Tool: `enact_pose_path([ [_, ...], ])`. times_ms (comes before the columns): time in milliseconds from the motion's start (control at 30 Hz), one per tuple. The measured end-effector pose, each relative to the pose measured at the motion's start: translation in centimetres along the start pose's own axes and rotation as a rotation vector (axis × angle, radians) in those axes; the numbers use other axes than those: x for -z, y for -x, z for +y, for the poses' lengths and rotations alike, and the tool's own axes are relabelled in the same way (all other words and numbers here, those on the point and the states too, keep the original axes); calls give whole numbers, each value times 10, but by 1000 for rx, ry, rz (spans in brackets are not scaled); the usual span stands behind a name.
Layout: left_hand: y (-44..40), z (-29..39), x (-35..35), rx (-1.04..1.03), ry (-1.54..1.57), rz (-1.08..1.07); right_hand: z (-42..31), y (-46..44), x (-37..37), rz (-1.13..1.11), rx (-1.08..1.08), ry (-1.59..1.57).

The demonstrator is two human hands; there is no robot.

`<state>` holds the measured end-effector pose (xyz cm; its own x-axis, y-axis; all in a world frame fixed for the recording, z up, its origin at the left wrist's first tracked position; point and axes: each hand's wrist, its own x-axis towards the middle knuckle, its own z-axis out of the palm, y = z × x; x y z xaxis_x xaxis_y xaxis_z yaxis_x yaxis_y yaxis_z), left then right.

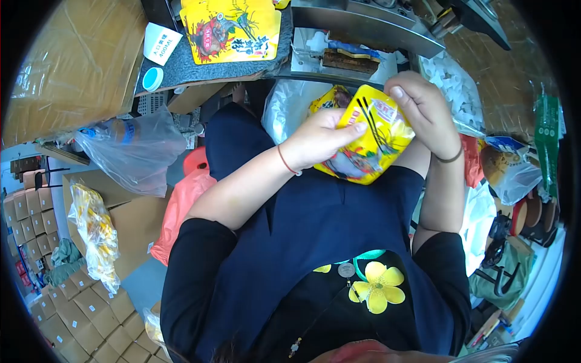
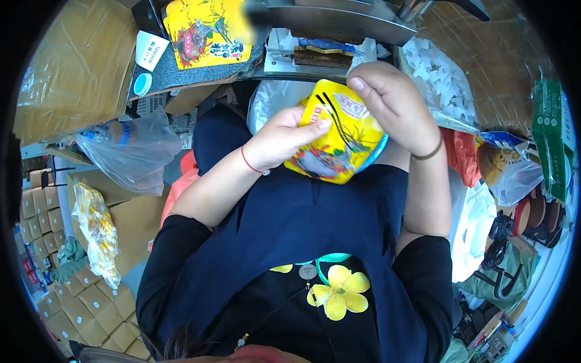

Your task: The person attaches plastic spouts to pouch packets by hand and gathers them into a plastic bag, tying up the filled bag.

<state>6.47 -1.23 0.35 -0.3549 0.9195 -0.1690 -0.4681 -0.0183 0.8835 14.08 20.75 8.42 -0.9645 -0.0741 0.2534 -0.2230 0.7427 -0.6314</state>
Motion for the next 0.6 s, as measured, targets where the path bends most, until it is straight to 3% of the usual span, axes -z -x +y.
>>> enact_pose_path([
  [100,-4,-5,-5,86,111,-58,4,7,12,-5,-41,-53],
  [133,-6,-6,-4,101,121,-72,17,10,14,124,-35,123],
  [167,-11,-5,0,78,147,-37,23,11,26,146,-193,406],
  [233,-23,-1,16,35,201,39,74,26,42,145,-208,625],
  [267,-28,11,24,56,125,122,83,31,40,104,-233,618],
  [467,-45,20,51,37,160,116,123,45,36,13,-298,519],
  [500,-43,19,50,-147,11,161,117,44,33,84,-335,463],
  [567,-34,38,78,-264,-739,647,106,45,28,211,-415,343],
  [600,-30,53,100,-594,-1014,811,107,49,29,222,-441,350],
])
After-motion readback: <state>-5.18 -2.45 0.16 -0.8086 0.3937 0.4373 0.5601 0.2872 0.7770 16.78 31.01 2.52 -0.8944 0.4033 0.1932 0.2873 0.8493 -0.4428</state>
